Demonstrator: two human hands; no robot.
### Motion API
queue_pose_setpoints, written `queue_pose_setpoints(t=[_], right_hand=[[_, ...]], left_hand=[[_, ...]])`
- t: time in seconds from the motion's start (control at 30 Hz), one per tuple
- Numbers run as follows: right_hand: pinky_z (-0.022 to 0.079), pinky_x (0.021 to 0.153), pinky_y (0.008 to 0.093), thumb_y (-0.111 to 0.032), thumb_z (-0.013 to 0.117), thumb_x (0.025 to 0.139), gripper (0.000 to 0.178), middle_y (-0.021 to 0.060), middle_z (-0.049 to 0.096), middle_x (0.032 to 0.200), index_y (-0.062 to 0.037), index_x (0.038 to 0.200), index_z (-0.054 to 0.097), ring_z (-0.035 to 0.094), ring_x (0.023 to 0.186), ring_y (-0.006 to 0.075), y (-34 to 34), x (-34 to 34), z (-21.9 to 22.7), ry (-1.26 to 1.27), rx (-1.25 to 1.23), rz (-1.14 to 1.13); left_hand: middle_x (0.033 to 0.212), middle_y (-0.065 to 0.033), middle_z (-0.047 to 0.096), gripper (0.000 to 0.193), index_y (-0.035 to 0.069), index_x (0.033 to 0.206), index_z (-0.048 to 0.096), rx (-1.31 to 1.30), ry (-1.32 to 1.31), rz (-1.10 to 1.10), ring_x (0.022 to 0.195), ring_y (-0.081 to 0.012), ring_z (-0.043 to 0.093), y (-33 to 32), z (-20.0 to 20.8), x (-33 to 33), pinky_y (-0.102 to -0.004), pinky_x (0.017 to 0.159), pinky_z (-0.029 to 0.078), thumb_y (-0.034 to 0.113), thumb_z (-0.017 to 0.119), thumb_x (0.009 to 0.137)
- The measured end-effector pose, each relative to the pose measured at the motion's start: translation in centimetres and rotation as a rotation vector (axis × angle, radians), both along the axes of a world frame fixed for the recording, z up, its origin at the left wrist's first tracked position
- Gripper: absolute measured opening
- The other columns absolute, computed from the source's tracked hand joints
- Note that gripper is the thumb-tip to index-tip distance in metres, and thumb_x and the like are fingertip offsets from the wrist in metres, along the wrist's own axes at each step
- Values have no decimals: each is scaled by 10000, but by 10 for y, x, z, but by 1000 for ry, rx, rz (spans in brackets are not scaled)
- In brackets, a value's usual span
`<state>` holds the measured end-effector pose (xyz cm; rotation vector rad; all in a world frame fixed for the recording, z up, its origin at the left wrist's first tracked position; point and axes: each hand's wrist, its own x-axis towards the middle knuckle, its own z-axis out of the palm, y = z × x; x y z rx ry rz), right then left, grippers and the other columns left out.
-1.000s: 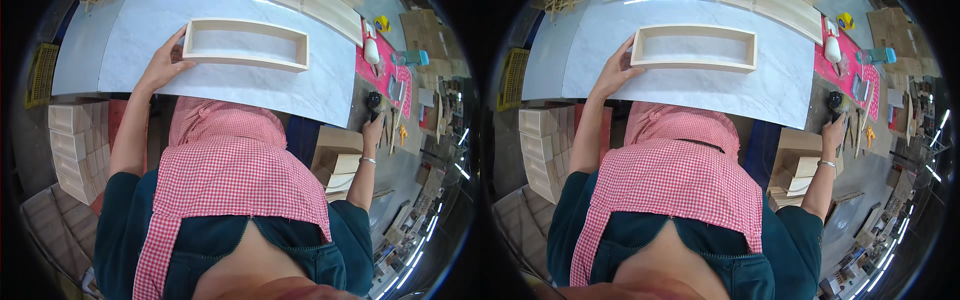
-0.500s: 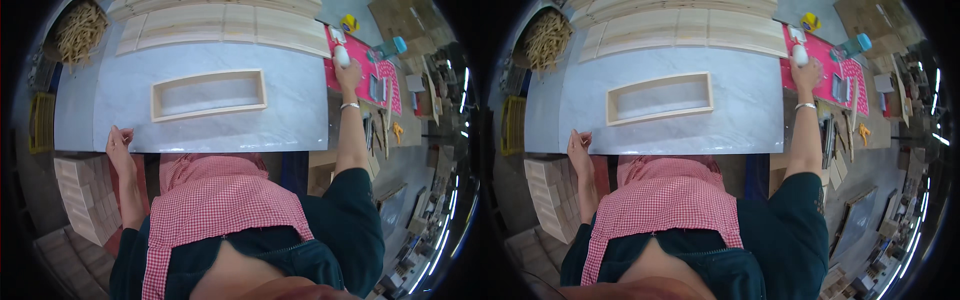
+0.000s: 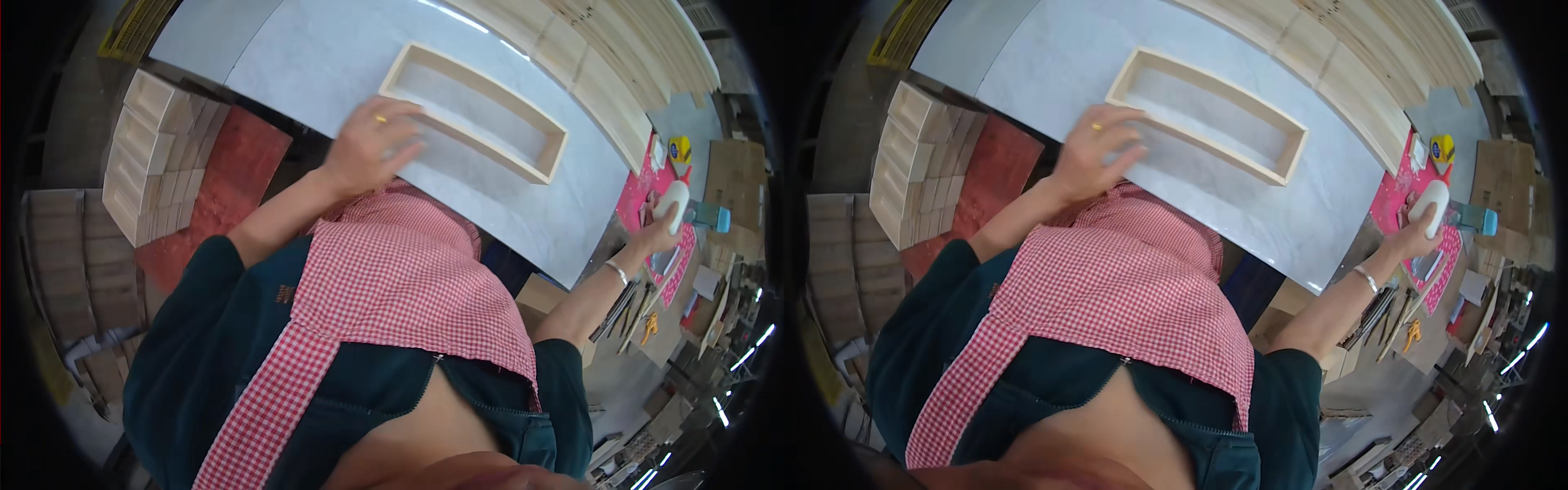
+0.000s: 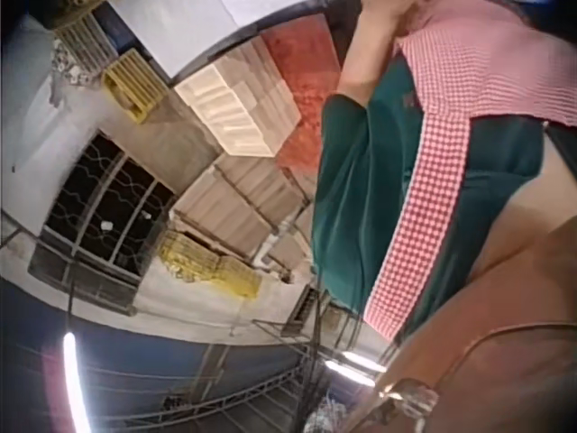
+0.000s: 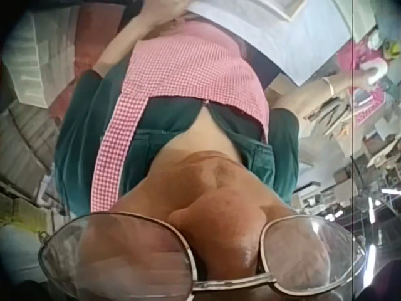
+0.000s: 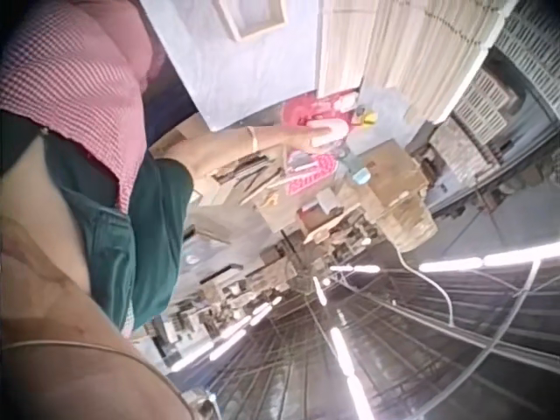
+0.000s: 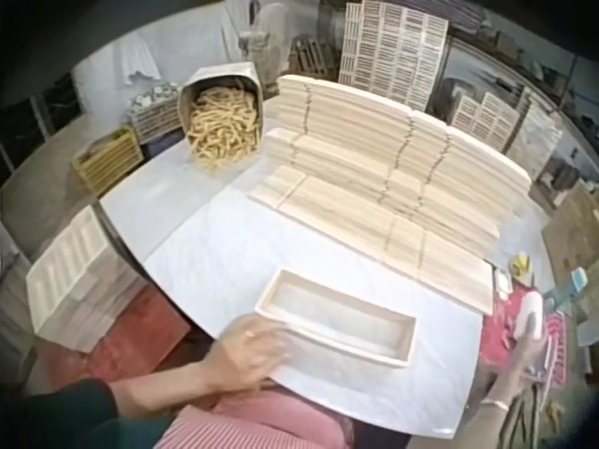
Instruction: Assemble wooden boxes by applying glue to wooden components and securing them with a pneumatic nail gun.
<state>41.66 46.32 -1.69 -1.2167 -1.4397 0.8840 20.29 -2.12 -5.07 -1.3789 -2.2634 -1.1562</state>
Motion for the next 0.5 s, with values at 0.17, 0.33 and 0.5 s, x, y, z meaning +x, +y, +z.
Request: queue_pose_setpoints(t=[0.17, 0.33, 0.5], right_hand=[[571, 593, 271, -244, 770, 898, 581, 187, 590, 1037, 21, 1286, 429, 689, 782, 253, -124, -49, 9, 316, 130, 291], [529, 589, 275, -194, 729, 884, 450, 163, 583, 1092, -22, 1248, 529, 622, 807, 227, -234, -91, -9, 135, 21, 597], [546, 668, 302, -179, 765, 852, 504, 143, 595, 1093, -42, 1278, 534, 629, 882, 243, -287, -113, -8, 27, 12, 876]], left_hand=[[1380, -83, 582, 306, 98, 1129, 659, -93, 195, -126, 1310, -259, 508, 31, -30, 15, -453, 1153, 357, 223, 722, 856], [1456, -95, 528, 409, 106, 1215, 642, -89, 249, -111, 1375, -251, 467, 41, -43, 19, -496, 1188, 325, 261, 738, 849], [1400, -97, 544, 441, 114, 1250, 637, -47, 223, -91, 1329, -272, 487, 37, -50, 21, -519, 1187, 313, 301, 726, 860]])
